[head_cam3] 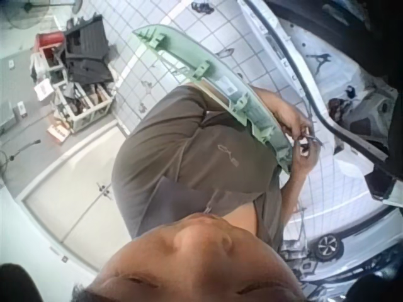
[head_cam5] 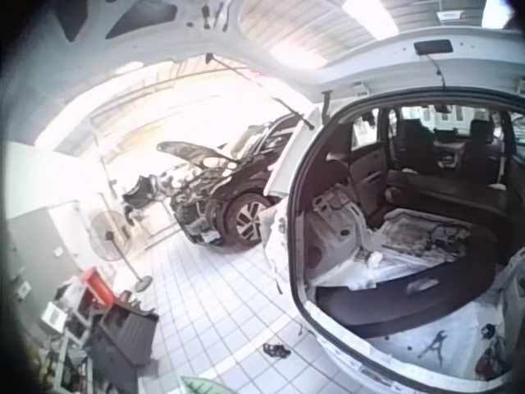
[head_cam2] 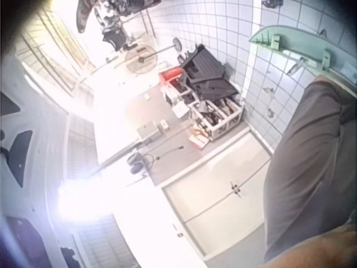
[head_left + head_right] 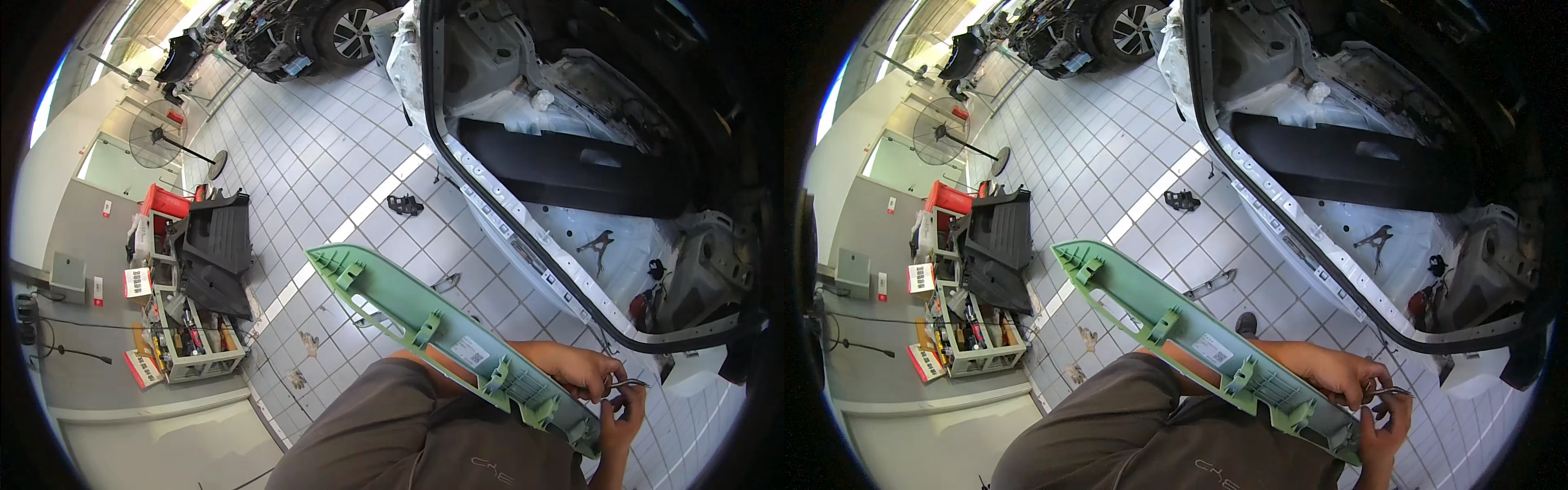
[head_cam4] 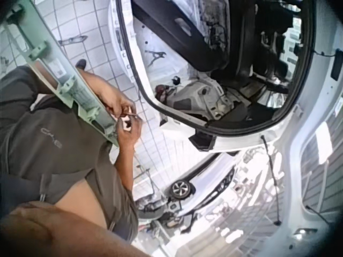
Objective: The person removes a metal bracket from a green plastic car door panel using a screwdriver, then reattaches the bracket to the panel and secures it with screws. The person works inside a car with the door open in a garage.
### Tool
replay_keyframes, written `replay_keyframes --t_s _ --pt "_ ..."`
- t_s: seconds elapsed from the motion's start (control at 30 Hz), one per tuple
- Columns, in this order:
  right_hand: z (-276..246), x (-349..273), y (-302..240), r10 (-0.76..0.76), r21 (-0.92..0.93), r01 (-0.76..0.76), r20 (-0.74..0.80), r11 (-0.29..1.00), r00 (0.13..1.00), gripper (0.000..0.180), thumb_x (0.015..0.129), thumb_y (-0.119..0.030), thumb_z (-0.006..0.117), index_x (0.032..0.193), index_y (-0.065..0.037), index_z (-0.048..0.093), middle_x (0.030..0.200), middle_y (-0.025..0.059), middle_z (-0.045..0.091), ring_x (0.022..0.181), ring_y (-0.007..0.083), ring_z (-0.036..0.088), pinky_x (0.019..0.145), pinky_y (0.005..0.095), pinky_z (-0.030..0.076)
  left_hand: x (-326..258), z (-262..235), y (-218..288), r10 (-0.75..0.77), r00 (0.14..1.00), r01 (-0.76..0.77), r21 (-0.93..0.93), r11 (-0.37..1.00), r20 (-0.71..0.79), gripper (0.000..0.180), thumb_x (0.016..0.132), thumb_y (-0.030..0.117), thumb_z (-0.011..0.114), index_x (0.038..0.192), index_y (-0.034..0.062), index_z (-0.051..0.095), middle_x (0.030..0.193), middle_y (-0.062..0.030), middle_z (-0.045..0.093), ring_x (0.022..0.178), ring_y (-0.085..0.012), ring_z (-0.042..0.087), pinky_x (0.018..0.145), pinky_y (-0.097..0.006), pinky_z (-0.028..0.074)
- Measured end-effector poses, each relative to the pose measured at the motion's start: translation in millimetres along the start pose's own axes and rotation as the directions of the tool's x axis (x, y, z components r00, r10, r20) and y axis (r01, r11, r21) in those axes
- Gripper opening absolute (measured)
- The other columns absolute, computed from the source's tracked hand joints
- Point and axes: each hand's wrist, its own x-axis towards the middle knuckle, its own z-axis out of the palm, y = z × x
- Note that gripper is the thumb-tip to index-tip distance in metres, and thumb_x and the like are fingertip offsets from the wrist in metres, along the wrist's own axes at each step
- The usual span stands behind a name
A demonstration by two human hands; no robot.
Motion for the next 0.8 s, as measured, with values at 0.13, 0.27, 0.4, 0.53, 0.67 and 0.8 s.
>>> replay_keyframes --t_s 0.13,0.27,0.4,0.53,0.67,0.8 --pt "11 4 -26 0.084 -0.262 -0.075 0.025 0.962 0.996 0.03 0.071 0.002 0.071 0.099 0.0 0.061 0.084 0.0096 0.052 0.061 0.0192 0.049 0.051 0.0325 0.039 5 4 5 -0.045 0.997 0.051 0.088 0.995 -0.065 0.048 0.068 -0.004 0.061 0.116 -0.0049 0.052 0.072 -0.0029 0.052 0.05 -0.0103 0.045 0.041 -0.026 0.031" --pt "17 15 -47 0.081 -0.384 -0.059 0.041 0.921 0.996 0.023 0.074 -0.001 0.068 0.096 0.002 0.062 0.078 0.012 0.05 0.06 0.0251 0.049 0.053 0.038 0.038 7 -6 -3 -0.086 0.994 0.091 0.072 0.993 -0.065 0.042 0.071 -0.001 0.062 0.112 -0.0055 0.055 0.077 -0.0044 0.057 0.053 -0.0107 0.049 0.043 -0.026 0.034" --pt "18 22 -55 0.149 -0.361 -0.121 0.051 0.925 0.988 0.018 0.074 0.0 0.067 0.092 0.001 0.061 0.076 0.0127 0.051 0.061 0.0274 0.051 0.054 0.0413 0.038 6 -14 -2 -0.132 0.991 0.135 0.164 0.977 -0.029 0.048 0.074 0.004 0.064 0.12 -0.0063 0.054 0.087 -0.0071 0.063 0.063 -0.0116 0.055 0.049 -0.026 0.042" --pt "15 20 -48 0.071 -0.389 -0.044 0.054 0.92 0.996 0.018 0.075 -0.001 0.068 0.092 0.001 0.063 0.077 0.0135 0.054 0.062 0.0298 0.054 0.055 0.0417 0.042 4 -7 10 -0.133 0.987 0.158 0.345 0.925 -0.093 0.044 0.075 0.006 0.065 0.117 -0.0036 0.057 0.089 -0.0067 0.065 0.065 -0.0122 0.058 0.052 -0.027 0.045" --pt "22 29 -47 0.003 -0.363 0.014 0.047 0.932 0.999 0.019 0.075 -0.002 0.069 0.093 0.001 0.064 0.077 0.0154 0.058 0.066 0.0335 0.059 0.057 0.0423 0.046 3 -14 9 -0.133 0.989 0.145 0.214 0.966 -0.07 0.041 0.076 0.006 0.065 0.116 -0.0016 0.059 0.091 -0.0057 0.064 0.067 -0.0113 0.058 0.053 -0.025 0.046" --pt "24 35 -41 -0.128 -0.384 0.129 0.027 0.914 0.991 0.015 0.073 -0.002 0.071 0.087 -0.002 0.066 0.08 0.0133 0.061 0.067 0.0321 0.06 0.058 0.0405 0.047 0 -14 14 -0.114 0.989 0.125 0.122 0.985 -0.092 0.047 0.074 -0.003 0.06 0.121 -0.0032 0.057 0.094 -0.0053 0.062 0.067 -0.0117 0.056 0.053 -0.024 0.045"
